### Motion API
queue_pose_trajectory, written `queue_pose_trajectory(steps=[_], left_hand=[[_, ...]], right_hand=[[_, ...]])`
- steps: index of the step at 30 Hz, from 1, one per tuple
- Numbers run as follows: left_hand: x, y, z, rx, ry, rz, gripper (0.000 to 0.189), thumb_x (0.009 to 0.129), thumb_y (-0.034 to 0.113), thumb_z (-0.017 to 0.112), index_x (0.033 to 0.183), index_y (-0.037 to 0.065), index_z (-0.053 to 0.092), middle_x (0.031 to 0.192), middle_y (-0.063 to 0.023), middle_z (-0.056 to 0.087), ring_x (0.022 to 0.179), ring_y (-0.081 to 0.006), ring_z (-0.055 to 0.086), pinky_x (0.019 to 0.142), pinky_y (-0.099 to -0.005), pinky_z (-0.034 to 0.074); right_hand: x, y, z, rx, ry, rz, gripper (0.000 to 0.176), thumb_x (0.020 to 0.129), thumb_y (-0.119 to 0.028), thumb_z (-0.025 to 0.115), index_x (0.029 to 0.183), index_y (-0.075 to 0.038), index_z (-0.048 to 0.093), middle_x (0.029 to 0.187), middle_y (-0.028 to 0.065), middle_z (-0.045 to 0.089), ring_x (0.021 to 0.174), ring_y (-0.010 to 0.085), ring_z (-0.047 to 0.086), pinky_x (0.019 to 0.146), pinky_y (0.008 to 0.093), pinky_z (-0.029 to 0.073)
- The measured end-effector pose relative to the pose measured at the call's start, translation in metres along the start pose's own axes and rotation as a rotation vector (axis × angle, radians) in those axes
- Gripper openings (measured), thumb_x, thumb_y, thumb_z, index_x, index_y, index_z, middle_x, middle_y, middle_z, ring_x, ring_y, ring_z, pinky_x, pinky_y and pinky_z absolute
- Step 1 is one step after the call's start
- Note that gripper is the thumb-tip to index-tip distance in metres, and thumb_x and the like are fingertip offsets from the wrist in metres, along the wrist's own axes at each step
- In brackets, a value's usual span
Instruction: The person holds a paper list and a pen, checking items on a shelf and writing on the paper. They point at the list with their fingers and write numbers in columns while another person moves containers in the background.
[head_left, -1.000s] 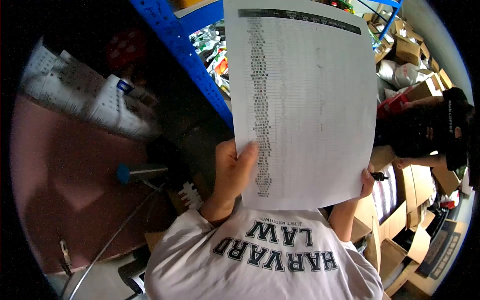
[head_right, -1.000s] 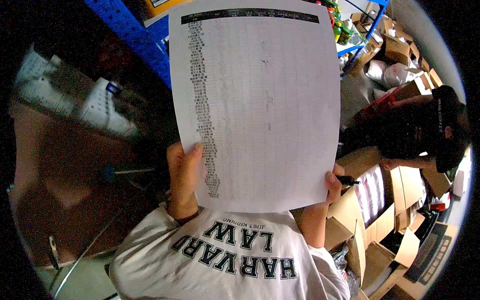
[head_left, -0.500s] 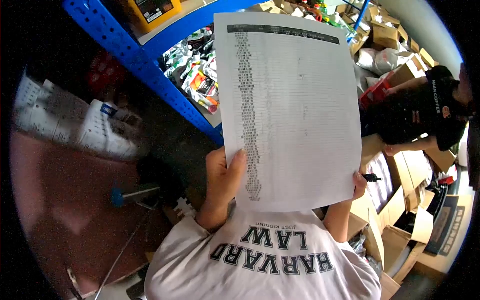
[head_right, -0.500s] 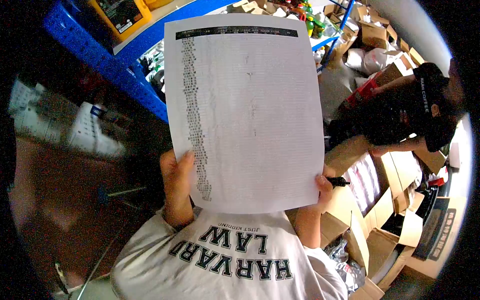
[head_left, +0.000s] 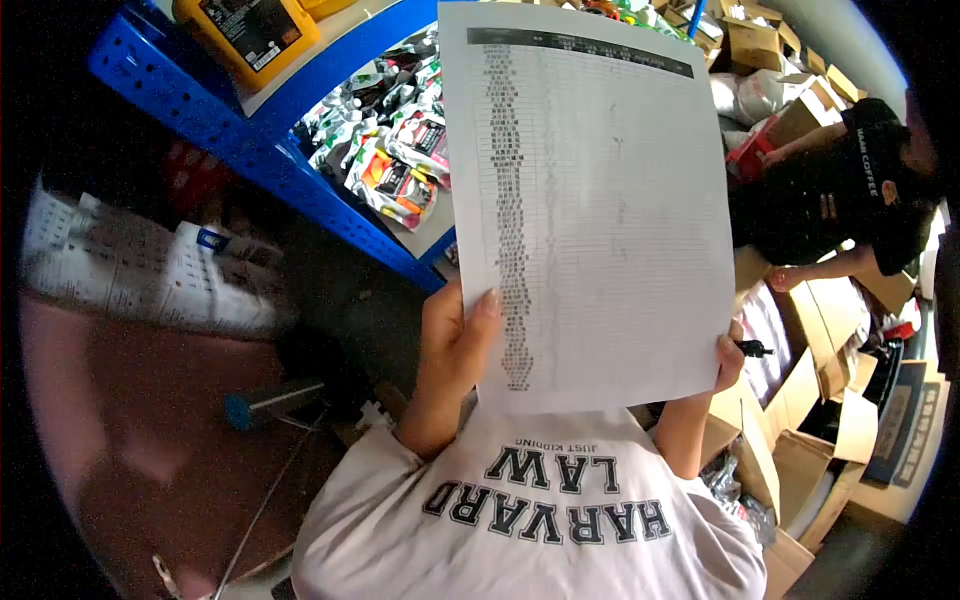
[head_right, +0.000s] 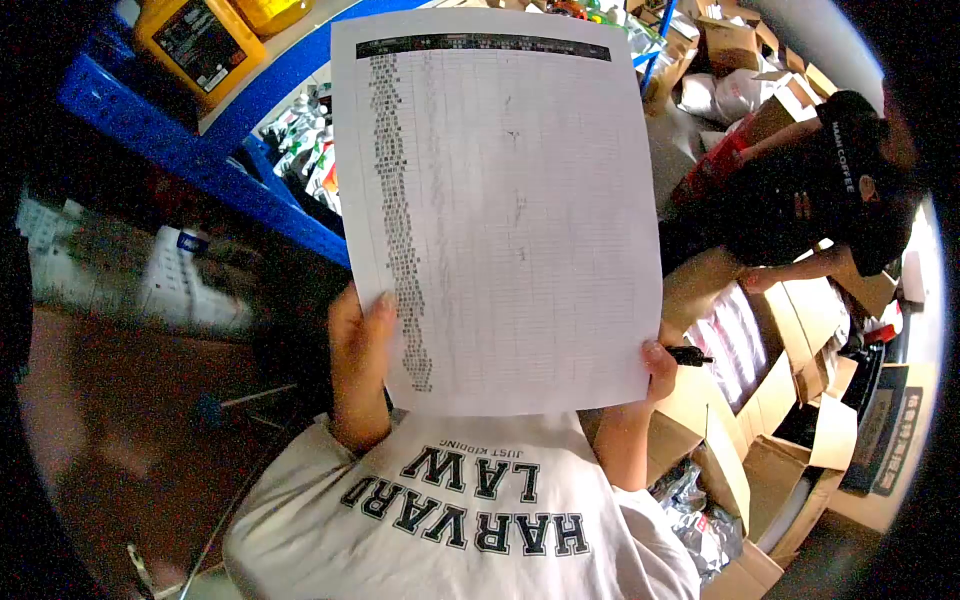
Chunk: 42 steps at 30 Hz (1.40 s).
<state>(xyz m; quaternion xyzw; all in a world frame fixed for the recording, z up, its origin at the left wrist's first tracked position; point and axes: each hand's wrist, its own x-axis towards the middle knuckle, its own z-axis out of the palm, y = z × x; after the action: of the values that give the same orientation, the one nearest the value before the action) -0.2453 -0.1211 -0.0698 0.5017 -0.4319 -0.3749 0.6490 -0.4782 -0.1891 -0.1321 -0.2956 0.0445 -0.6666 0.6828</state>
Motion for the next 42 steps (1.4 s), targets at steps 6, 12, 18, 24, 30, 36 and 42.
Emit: queue_pose_trajectory(steps=[6, 12, 18, 24, 30, 36, 42], left_hand=[[0.006, 0.005, 0.014, -0.120, -0.041, -0.006, 0.027, 0.083, 0.011, 0.044, 0.103, -0.006, 0.047, 0.095, -0.0077, 0.054, 0.084, -0.0085, 0.048, 0.075, -0.0228, 0.037], [0.008, -0.003, 0.018, -0.104, -0.078, -0.001, 0.029, 0.084, 0.011, 0.043, 0.107, -0.006, 0.044, 0.098, -0.0083, 0.053, 0.086, -0.0093, 0.048, 0.077, -0.0235, 0.038], [0.012, -0.003, 0.025, -0.148, -0.111, -0.009, 0.031, 0.084, 0.012, 0.042, 0.110, -0.005, 0.041, 0.101, -0.0090, 0.051, 0.089, -0.0091, 0.047, 0.078, -0.0237, 0.037], [0.017, -0.009, 0.030, -0.135, -0.148, 0.045, 0.033, 0.085, 0.013, 0.041, 0.113, -0.006, 0.039, 0.103, -0.0092, 0.050, 0.091, -0.0099, 0.045, 0.080, -0.0243, 0.035], [0.019, -0.005, 0.031, -0.109, -0.150, 0.083, 0.034, 0.085, 0.013, 0.041, 0.113, -0.006, 0.039, 0.103, -0.0092, 0.050, 0.092, -0.0103, 0.045, 0.081, -0.0247, 0.035], [0.009, 0.001, 0.016, -0.065, -0.029, 0.075, 0.034, 0.085, 0.012, 0.041, 0.114, -0.006, 0.039, 0.104, -0.0087, 0.049, 0.093, -0.0107, 0.045, 0.082, -0.0243, 0.035], [-0.009, 0.007, 0.002, -0.107, 0.063, 0.041, 0.035, 0.084, 0.009, 0.041, 0.116, -0.006, 0.037, 0.107, -0.0085, 0.049, 0.094, -0.0105, 0.045, 0.082, -0.0238, 0.035]], right_hand=[[0.003, -0.008, -0.013, -0.115, -0.067, -0.015, 0.014, 0.071, -0.018, 0.042, 0.070, -0.004, 0.043, 0.083, 0.0106, 0.052, 0.080, 0.0230, 0.053, 0.073, 0.0357, 0.044], [0.002, -0.013, 0.010, -0.314, 0.209, -0.044, 0.020, 0.073, -0.022, 0.040, 0.064, -0.005, 0.038, 0.068, 0.0061, 0.046, 0.065, 0.0161, 0.050, 0.061, 0.0284, 0.042], [0.011, -0.040, -0.017, -0.377, 0.038, -0.245, 0.036, 0.085, -0.032, 0.031, 0.056, -0.011, 0.033, 0.040, -0.0002, 0.030, 0.033, 0.0098, 0.026, 0.033, 0.0229, 0.025], [0.008, -0.049, -0.018, 0.021, -0.096, -0.108, 0.064, 0.070, -0.069, 0.035, 0.051, -0.008, 0.038, 0.040, 0.0005, 0.034, 0.033, 0.0106, 0.029, 0.033, 0.0222, 0.024], [0.011, -0.053, -0.016, 0.023, -0.251, -0.035, 0.067, 0.071, -0.067, 0.039, 0.041, -0.007, 0.037, 0.037, 0.0006, 0.029, 0.035, 0.0103, 0.026, 0.033, 0.0218, 0.020], [0.015, -0.034, -0.020, -0.019, -0.105, 0.083, 0.066, 0.077, -0.064, 0.025, 0.067, -0.004, 0.050, 0.063, 0.0069, 0.047, 0.045, 0.0158, 0.033, 0.042, 0.0261, 0.025], [0.023, 0.009, -0.006, -0.579, 0.278, 0.284, 0.027, 0.083, -0.032, 0.044, 0.088, -0.006, 0.053, 0.071, 0.0001, 0.053, 0.043, 0.0037, 0.031, 0.039, 0.0165, 0.025]])
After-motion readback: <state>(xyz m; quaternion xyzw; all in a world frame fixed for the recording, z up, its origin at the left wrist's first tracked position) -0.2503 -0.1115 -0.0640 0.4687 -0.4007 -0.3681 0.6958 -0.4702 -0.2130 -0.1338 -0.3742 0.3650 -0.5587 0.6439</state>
